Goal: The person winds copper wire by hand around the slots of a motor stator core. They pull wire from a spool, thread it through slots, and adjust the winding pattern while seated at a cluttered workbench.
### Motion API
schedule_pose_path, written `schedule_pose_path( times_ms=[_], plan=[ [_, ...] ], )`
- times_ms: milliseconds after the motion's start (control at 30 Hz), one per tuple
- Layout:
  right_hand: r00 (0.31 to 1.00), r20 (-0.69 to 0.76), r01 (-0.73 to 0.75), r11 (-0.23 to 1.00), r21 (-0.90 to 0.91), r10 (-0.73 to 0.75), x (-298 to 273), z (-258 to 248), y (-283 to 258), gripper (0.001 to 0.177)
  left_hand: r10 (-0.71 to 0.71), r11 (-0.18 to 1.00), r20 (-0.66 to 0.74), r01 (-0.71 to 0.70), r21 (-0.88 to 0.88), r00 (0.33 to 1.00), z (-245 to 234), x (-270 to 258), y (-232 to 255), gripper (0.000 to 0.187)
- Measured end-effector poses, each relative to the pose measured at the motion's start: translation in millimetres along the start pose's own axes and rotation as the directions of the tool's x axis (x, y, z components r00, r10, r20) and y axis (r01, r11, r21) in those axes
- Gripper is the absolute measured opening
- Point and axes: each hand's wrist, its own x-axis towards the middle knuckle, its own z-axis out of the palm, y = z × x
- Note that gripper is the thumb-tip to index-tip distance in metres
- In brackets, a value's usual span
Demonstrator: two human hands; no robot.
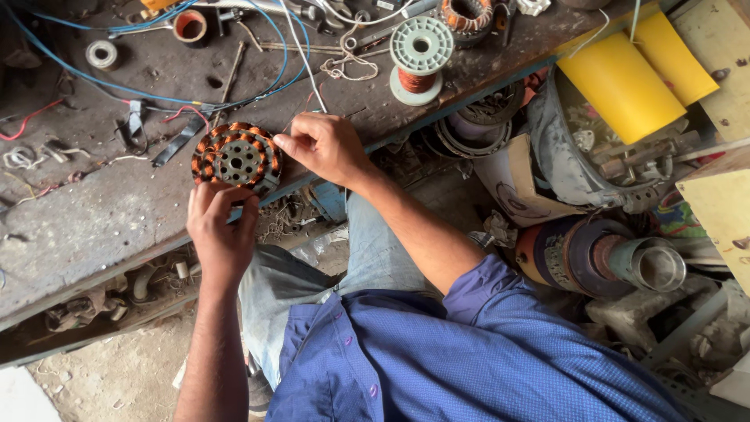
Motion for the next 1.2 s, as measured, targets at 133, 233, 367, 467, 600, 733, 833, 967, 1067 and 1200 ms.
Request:
schedule_pose_path(
  times_ms=[133, 233, 367, 467, 600, 733, 833, 967, 1067, 1200],
  plan=[
    [1.000, -0.009, 0.017, 1.000, -0.014, -0.017, -1, -4, -1, 0.039, 0.039, 0.999, 0.025, -0.039, 0.014, 0.999, 3, -1, -5, 0.010],
    [1.000, -0.001, 0.023, 1.000, 0.006, -0.023, 0, -4, -2, 0.039, 0.067, 0.991, -0.055, -0.060, 0.118, 0.996, 5, -9, -6, 0.015],
    [1.000, 0.009, 0.007, 1.000, 0.025, -0.007, -1, -3, 0, 0.037, 0.150, 0.952, -0.138, -0.105, 0.287, 0.979, 8, -20, -9, 0.044],
    [1.000, 0.022, -0.007, 1.000, 0.026, 0.007, -2, -4, 1, 0.037, 0.146, 0.935, -0.060, -0.119, 0.334, 0.987, 9, -18, -13, 0.065],
    [0.999, 0.041, -0.012, 0.999, 0.052, 0.010, -2, -9, -3, 0.036, 0.039, 0.967, 0.001, -0.038, 0.252, 0.999, -2, 0, -16, 0.082],
    [0.998, 0.059, -0.024, 0.996, 0.083, 0.019, -1, -9, -7, 0.035, 0.061, 0.977, 0.110, -0.082, 0.199, 0.992, -20, 23, -22, 0.089],
    [0.997, 0.066, -0.033, 0.996, 0.086, 0.028, 2, -12, -8, 0.034, 0.147, 0.960, 0.128, -0.172, 0.222, 0.981, -27, 37, -27, 0.075],
    [0.994, 0.083, -0.076, 0.992, 0.099, 0.068, 0, -10, -6, 0.032, 0.219, 0.958, 0.068, -0.228, 0.176, 0.973, -31, 53, -36, 0.065],
    [0.994, 0.076, -0.081, 0.995, 0.064, 0.076, 6, -8, -7, 0.033, 0.193, 0.972, 0.074, -0.201, 0.121, 0.978, -37, 80, -43, 0.061],
    [0.998, 0.037, -0.042, 0.997, -0.062, 0.044, 10, -2, -11, 0.037, 0.240, 0.966, 0.099, -0.247, 0.076, 0.966, -38, 134, -56, 0.046]
  ],
)
